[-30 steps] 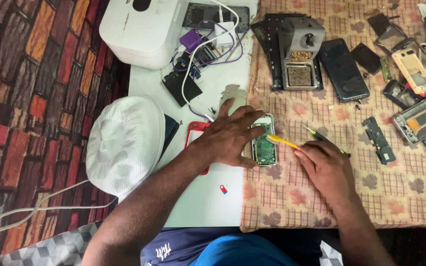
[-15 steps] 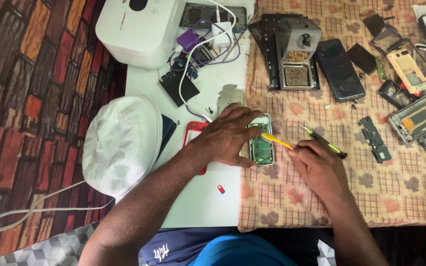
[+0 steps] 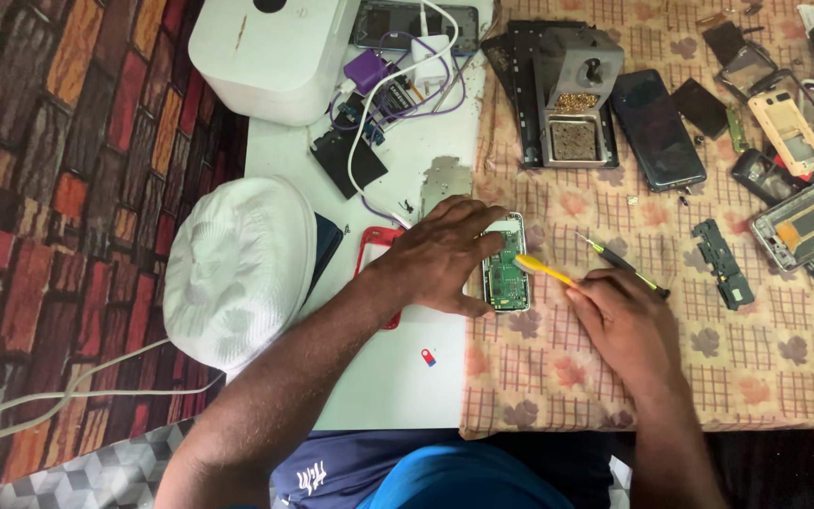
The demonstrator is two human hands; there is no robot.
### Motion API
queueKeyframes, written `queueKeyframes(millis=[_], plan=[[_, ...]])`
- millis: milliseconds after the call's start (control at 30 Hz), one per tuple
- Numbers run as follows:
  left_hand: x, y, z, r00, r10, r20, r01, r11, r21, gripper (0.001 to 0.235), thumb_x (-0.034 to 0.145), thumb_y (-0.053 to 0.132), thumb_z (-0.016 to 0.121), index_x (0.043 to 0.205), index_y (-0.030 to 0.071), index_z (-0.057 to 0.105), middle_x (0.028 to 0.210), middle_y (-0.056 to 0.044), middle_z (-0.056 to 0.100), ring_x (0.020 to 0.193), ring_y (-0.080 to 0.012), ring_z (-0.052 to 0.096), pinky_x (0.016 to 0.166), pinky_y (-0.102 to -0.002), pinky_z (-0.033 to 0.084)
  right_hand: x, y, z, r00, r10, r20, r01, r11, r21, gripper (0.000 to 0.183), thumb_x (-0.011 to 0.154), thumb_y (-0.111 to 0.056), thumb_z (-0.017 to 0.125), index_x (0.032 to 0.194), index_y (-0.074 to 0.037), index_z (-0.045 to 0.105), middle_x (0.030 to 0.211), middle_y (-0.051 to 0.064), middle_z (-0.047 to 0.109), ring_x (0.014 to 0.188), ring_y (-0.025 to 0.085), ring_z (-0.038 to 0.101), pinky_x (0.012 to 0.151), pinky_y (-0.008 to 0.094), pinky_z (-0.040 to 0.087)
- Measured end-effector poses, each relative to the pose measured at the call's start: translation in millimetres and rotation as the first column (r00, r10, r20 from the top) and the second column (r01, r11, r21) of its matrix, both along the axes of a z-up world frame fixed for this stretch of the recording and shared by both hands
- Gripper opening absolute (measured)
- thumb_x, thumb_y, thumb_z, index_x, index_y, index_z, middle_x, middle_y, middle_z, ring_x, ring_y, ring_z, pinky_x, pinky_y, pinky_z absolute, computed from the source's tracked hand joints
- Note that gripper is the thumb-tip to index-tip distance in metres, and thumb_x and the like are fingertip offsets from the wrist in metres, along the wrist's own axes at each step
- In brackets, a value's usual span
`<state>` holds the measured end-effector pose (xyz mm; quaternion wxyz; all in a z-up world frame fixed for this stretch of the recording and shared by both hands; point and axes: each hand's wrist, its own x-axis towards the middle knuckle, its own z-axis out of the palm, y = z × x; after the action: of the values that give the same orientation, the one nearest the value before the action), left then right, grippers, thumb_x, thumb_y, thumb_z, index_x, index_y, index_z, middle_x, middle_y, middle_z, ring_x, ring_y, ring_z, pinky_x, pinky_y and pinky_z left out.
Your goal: The person uses a screwdriver to adjust components on a smartphone motherboard, then uses a toothbrush to clean the board, and finally applies a soldering iron to specific points on the circuit. The work is performed on a cluttered workbench with various phone parts and tools visible.
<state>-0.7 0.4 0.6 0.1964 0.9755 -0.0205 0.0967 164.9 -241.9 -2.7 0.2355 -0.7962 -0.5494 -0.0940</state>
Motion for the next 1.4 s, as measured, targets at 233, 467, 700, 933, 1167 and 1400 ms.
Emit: queueKeyframes(millis=[233,467,700,933,1167,1400], plan=[[1,-1,2,1.000,0.007,0.013,-0.007,1.000,-0.007,0.086,0.064,0.052,0.087,0.131,0.004,0.062,0.153,-0.023,0.044,0.144,-0.0390,0.036,0.123,-0.049,0.024,-5,9,4,1.000,-0.004,0.012,0.004,1.000,0.019,0.015,0.090,-0.020,0.081,0.092,-0.006,0.073,0.092,0.003,0.072,0.077,0.020,0.069,0.064,0.035,0.056],[0,0,0,0.999,-0.001,0.035,0.001,1.000,-0.003,0.084,0.065,0.052,0.087,0.130,0.003,0.062,0.152,-0.023,0.045,0.144,-0.0389,0.038,0.124,-0.049,0.024,2,10,-5,0.996,0.041,0.085,-0.046,0.997,0.055,0.017,0.090,-0.020,0.081,0.092,-0.005,0.073,0.095,0.007,0.073,0.081,0.021,0.071,0.066,0.034,0.059],[1,0,1,1.000,-0.001,-0.005,0.001,1.000,-0.002,0.085,0.064,0.052,0.087,0.130,0.004,0.062,0.153,-0.022,0.043,0.145,-0.0382,0.035,0.124,-0.049,0.022,2,9,-2,0.994,0.103,-0.027,-0.102,0.993,0.064,0.021,0.088,-0.019,0.082,0.099,-0.004,0.072,0.097,0.009,0.072,0.085,0.025,0.071,0.071,0.037,0.059],[1,0,0,1.000,0.010,-0.016,-0.010,1.000,0.007,0.086,0.064,0.052,0.087,0.131,0.004,0.061,0.153,-0.021,0.043,0.145,-0.0375,0.035,0.125,-0.048,0.022,4,-3,1,0.988,0.119,-0.095,-0.106,0.986,0.132,0.033,0.084,-0.016,0.083,0.113,-0.003,0.071,0.114,0.015,0.070,0.101,0.030,0.068,0.080,0.039,0.059],[1,0,1,1.000,0.005,0.004,-0.005,1.000,0.018,0.086,0.065,0.052,0.087,0.131,0.003,0.061,0.153,-0.023,0.043,0.145,-0.0380,0.036,0.125,-0.048,0.021,23,-30,15,0.994,0.045,0.097,-0.060,0.986,0.155,0.047,0.079,-0.017,0.087,0.119,-0.001,0.068,0.119,0.016,0.069,0.110,0.035,0.065,0.092,0.046,0.056],[0,0,2,1.000,0.000,-0.020,0.000,1.000,0.001,0.085,0.064,0.052,0.087,0.130,0.004,0.062,0.153,-0.022,0.043,0.145,-0.0379,0.035,0.125,-0.048,0.021,44,-43,34,0.998,-0.006,0.067,-0.016,0.949,0.314,0.055,0.083,-0.013,0.088,0.128,0.002,0.061,0.134,0.019,0.062,0.120,0.034,0.062,0.103,0.045,0.054]])
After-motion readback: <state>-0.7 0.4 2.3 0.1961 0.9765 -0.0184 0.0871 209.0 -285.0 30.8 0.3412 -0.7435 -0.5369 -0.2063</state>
